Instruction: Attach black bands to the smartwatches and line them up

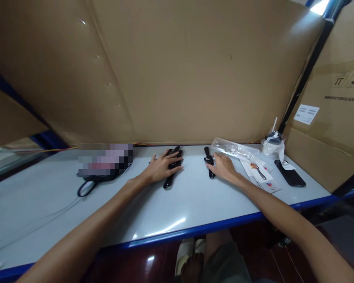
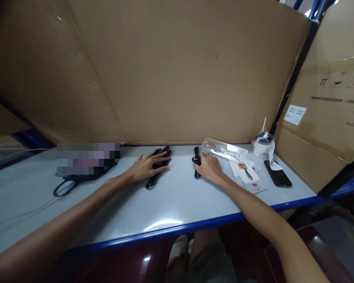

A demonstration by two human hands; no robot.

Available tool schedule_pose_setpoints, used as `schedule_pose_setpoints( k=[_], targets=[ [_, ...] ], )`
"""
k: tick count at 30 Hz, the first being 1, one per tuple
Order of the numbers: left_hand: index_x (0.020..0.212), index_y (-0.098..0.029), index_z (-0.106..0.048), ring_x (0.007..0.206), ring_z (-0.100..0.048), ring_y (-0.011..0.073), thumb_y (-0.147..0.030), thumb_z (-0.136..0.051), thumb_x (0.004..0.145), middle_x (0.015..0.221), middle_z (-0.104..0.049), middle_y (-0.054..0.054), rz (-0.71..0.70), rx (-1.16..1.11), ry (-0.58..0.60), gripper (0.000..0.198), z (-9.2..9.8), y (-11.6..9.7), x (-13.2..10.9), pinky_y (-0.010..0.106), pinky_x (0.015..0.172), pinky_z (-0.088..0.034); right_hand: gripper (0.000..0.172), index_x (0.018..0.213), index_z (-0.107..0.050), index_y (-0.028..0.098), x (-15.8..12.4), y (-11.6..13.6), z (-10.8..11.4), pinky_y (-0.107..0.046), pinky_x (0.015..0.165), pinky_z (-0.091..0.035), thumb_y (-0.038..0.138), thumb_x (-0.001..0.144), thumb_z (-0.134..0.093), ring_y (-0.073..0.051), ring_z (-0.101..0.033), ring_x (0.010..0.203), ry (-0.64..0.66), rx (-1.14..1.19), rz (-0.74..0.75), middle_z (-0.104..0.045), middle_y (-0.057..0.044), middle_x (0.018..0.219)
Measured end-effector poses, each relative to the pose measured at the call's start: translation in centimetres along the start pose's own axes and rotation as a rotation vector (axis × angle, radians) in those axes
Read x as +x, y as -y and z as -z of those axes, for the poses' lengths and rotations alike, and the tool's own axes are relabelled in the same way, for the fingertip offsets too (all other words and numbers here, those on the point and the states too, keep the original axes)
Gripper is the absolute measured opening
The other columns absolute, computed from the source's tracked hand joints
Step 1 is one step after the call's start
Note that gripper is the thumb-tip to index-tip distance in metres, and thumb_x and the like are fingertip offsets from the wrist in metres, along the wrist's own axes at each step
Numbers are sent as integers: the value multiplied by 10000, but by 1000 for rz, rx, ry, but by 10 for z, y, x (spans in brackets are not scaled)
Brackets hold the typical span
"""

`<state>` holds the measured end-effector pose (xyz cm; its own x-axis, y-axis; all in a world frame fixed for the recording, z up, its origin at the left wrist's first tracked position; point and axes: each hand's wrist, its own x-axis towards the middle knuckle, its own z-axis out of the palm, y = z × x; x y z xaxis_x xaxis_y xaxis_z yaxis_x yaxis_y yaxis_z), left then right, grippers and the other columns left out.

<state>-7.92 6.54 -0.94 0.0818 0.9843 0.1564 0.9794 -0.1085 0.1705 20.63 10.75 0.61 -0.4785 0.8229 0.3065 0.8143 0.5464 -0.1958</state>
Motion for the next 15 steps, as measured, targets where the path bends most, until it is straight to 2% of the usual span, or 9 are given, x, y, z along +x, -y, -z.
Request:
schedule_pose_setpoints(
  k=[1,3,5,6,8,10,11,13,15],
  targets=[
    [1394,-372,-627,1535,-229,437,-590,-534,908,1617,-426,53,14,10,-1,540,1,1,1,782,1132,-148,350,1177,-631,156,-1,2,1,-345,839,-475,422,954,-593,-278,-676,1006,10,11,-6,-727,-147,1114],
    [1387,-348,-637,1526,-231,456,-536,-585,891,1603,-448,77,69,63,-74,533,5,-7,1,767,1143,-150,321,1208,-618,177,-3,7,2,-317,796,-469,375,955,-594,-254,-688,967,28,76,17,-739,-117,1097],
    [1390,-288,-633,1503,-292,438,-452,-595,896,1559,-492,124,66,129,-157,522,11,-29,0,688,1176,-205,297,1229,-613,199,-2,8,1,-287,773,-461,323,959,-593,-219,-693,923,30,194,53,-755,-70,1028],
    [1379,-254,-638,1456,-381,411,-410,-559,920,1510,-537,144,37,150,-160,491,14,-45,-1,629,1175,-267,283,1230,-615,205,0,7,0,-276,769,-459,297,964,-585,-203,-694,898,15,255,58,-758,-48,983],
    [1320,-215,-664,1290,-555,355,-393,-466,972,1348,-646,163,16,178,-89,439,19,-79,-4,518,1090,-414,249,1205,-633,203,4,2,-1,-264,771,-459,244,971,-559,-183,-691,855,-47,335,24,-758,-24,910],
    [1226,-162,-694,1173,-620,346,-453,-425,992,1198,-694,188,54,214,-7,461,20,-111,-4,475,1004,-470,234,1169,-660,198,9,-5,-2,-267,779,-459,203,960,-555,-187,-689,849,-120,339,-23,-759,-26,887],
    [1195,-138,-697,1156,-626,350,-475,-428,991,1192,-685,203,69,230,28,476,19,-122,-3,463,973,-483,235,1159,-672,197,11,-9,-2,-270,782,-458,194,953,-559,-194,-689,856,-140,325,-32,-759,-29,878],
    [1212,-108,-670,1189,-608,350,-451,-447,991,1233,-656,224,119,247,23,464,15,-136,1,437,959,-482,241,1152,-687,195,14,-17,-2,-278,791,-457,182,945,-565,-209,-690,880,-154,291,-52,-763,-39,872],
    [1239,-106,-642,1212,-597,330,-419,-458,993,1260,-647,219,153,225,3,438,9,-139,8,409,969,-469,245,1151,-697,196,14,-22,-2,-282,803,-457,182,945,-564,-220,-691,912,-140,262,-71,-769,-52,902]
  ],
)
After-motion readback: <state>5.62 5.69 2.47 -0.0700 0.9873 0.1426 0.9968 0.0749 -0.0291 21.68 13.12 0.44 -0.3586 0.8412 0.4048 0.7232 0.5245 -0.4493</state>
